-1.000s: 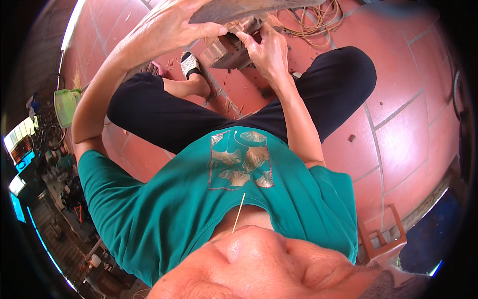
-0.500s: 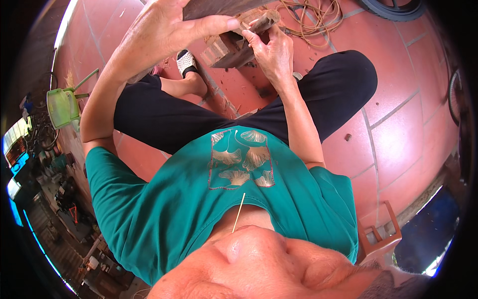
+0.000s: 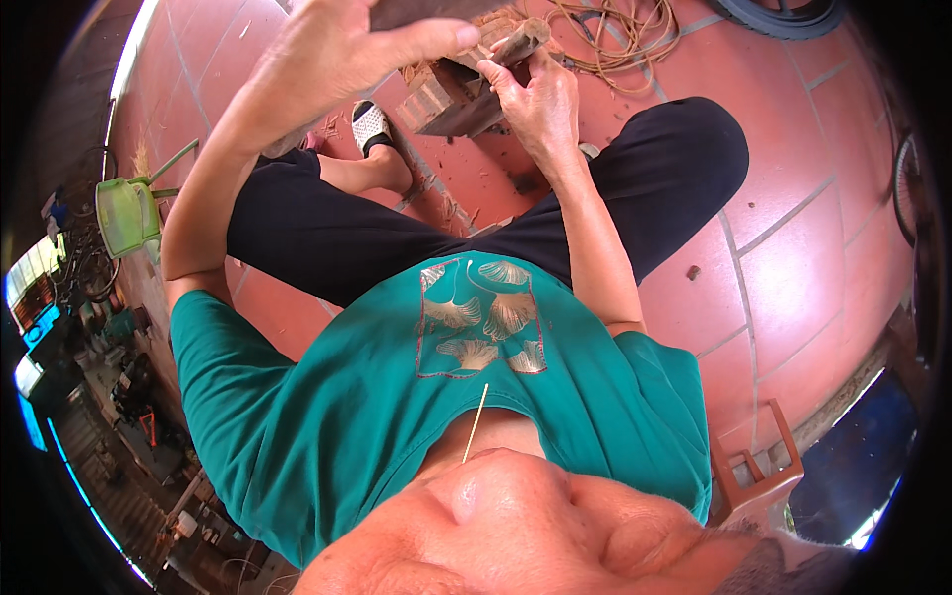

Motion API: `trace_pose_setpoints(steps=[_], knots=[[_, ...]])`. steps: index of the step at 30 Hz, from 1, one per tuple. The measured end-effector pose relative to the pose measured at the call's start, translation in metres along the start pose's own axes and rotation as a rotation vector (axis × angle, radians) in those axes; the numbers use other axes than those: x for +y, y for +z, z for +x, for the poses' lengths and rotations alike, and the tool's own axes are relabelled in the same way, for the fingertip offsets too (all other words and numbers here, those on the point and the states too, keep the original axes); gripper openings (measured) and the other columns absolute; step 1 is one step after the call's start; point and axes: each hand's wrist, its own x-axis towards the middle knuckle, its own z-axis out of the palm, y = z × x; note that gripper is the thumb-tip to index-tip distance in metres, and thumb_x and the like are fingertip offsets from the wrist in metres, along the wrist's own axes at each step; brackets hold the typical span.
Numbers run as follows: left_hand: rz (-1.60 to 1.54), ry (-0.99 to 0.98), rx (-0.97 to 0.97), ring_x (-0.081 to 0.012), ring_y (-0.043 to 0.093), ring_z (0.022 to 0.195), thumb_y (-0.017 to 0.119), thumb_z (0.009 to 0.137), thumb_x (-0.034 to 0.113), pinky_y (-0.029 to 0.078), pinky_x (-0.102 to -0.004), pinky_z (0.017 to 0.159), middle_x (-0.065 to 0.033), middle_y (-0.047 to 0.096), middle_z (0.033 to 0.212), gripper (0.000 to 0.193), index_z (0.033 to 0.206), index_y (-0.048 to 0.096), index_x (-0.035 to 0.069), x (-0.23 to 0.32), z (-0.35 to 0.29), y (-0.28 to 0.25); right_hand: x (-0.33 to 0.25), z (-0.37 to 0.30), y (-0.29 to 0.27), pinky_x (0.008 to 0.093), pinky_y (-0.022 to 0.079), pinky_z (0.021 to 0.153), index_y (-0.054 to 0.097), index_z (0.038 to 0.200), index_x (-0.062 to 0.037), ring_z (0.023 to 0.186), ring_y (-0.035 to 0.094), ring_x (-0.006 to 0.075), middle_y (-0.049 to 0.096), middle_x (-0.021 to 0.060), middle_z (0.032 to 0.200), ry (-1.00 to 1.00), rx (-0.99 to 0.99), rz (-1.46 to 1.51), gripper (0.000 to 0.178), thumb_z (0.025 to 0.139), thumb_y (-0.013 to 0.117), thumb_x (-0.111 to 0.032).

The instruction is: The person carves a wooden block using a chisel and mallet while sitting on the floor. They repeatedly strike the chisel to shape the wood, producing wood shavings.

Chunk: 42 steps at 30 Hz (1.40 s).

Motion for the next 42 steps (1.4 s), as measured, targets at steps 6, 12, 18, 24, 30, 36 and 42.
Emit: trace_pose_setpoints(steps=[6, 12, 18, 24, 30, 36, 42], knots=[[0.092, -0.420, -0.350, -0.0399, 0.066, 0.119, 0.072, 0.089, 0.030, 0.051, -0.0450, 0.103, -0.0260, 0.063, 0.135, 0.083, 0.162, 0.034, 0.019, 0.011, 0.003, -0.001, 0.012, -0.003, 0.000, 0.0417, 0.056, 0.072, 0.069, 0.101, -0.0013, 0.081, 0.073, 0.0364, 0.075, 0.0188, 0.088, 0.127, -0.020, 0.078, 0.024, 0.089, 0.078, -0.021], [0.062, -0.259, -0.131, -0.0356, 0.062, 0.128, 0.075, 0.088, 0.017, 0.049, -0.0416, 0.108, -0.0221, 0.058, 0.145, 0.084, 0.161, 0.034, 0.017, 0.002, -0.006, -0.006, 0.006, -0.006, -0.009, 0.0415, 0.056, 0.074, 0.070, 0.102, -0.0012, 0.081, 0.073, 0.0369, 0.075, 0.0186, 0.088, 0.120, -0.056, 0.018, 0.027, 0.089, 0.079, -0.023], [0.073, -0.048, 0.000, -0.0310, 0.056, 0.136, 0.077, 0.087, 0.013, 0.044, -0.0398, 0.113, -0.0210, 0.052, 0.153, 0.084, 0.160, 0.036, 0.010, -0.016, -0.014, -0.014, 0.006, -0.003, 0.001, 0.0281, 0.055, 0.069, 0.070, 0.105, -0.0021, 0.074, 0.069, 0.0110, 0.074, 0.0054, 0.083, 0.070, 0.019, 0.131, 0.020, 0.093, 0.078, -0.015], [0.114, -0.142, 0.019, -0.0308, 0.059, 0.133, 0.077, 0.087, 0.014, 0.045, -0.0394, 0.112, -0.0217, 0.057, 0.148, 0.081, 0.158, 0.038, 0.006, -0.005, -0.016, -0.020, 0.008, 0.000, 0.017, 0.0364, 0.056, 0.072, 0.068, 0.102, -0.0042, 0.080, 0.072, 0.0259, 0.074, 0.0114, 0.086, -0.065, 0.031, 0.065, 0.020, 0.090, 0.079, -0.017], [-0.057, -0.212, 0.044, -0.0326, 0.069, 0.116, 0.077, 0.086, 0.015, 0.053, -0.0381, 0.101, -0.0243, 0.067, 0.131, 0.081, 0.158, 0.040, 0.011, 0.004, -0.018, -0.013, 0.002, 0.003, 0.021, 0.0368, 0.056, 0.072, 0.069, 0.103, -0.0050, 0.080, 0.074, 0.0268, 0.075, 0.0121, 0.086, -0.087, 0.001, -0.083, 0.022, 0.090, 0.079, -0.021], [0.011, -0.576, -0.338, -0.0307, 0.076, 0.082, 0.074, 0.088, 0.018, 0.060, -0.0368, 0.081, -0.0242, 0.072, 0.116, 0.081, 0.160, 0.037, 0.015, 0.020, -0.002, -0.020, 0.003, 0.002, 0.017, 0.0403, 0.056, 0.071, 0.066, 0.101, -0.0050, 0.078, 0.073, 0.0316, 0.074, 0.0143, 0.084, -0.054, 0.003, -0.042, 0.023, 0.090, 0.079, -0.020], [0.171, 0.100, 0.058, -0.0171, 0.063, 0.058, 0.073, 0.089, 0.020, 0.056, -0.0319, 0.064, -0.0143, 0.073, 0.104, 0.077, 0.158, 0.042, 0.012, -0.035, -0.023, 0.002, -0.001, -0.013, 0.008, 0.0423, 0.056, 0.073, 0.062, 0.103, -0.0077, 0.083, 0.073, 0.0340, 0.074, 0.0140, 0.088, -0.051, -0.024, -0.029, 0.023, 0.089, 0.079, -0.016]])
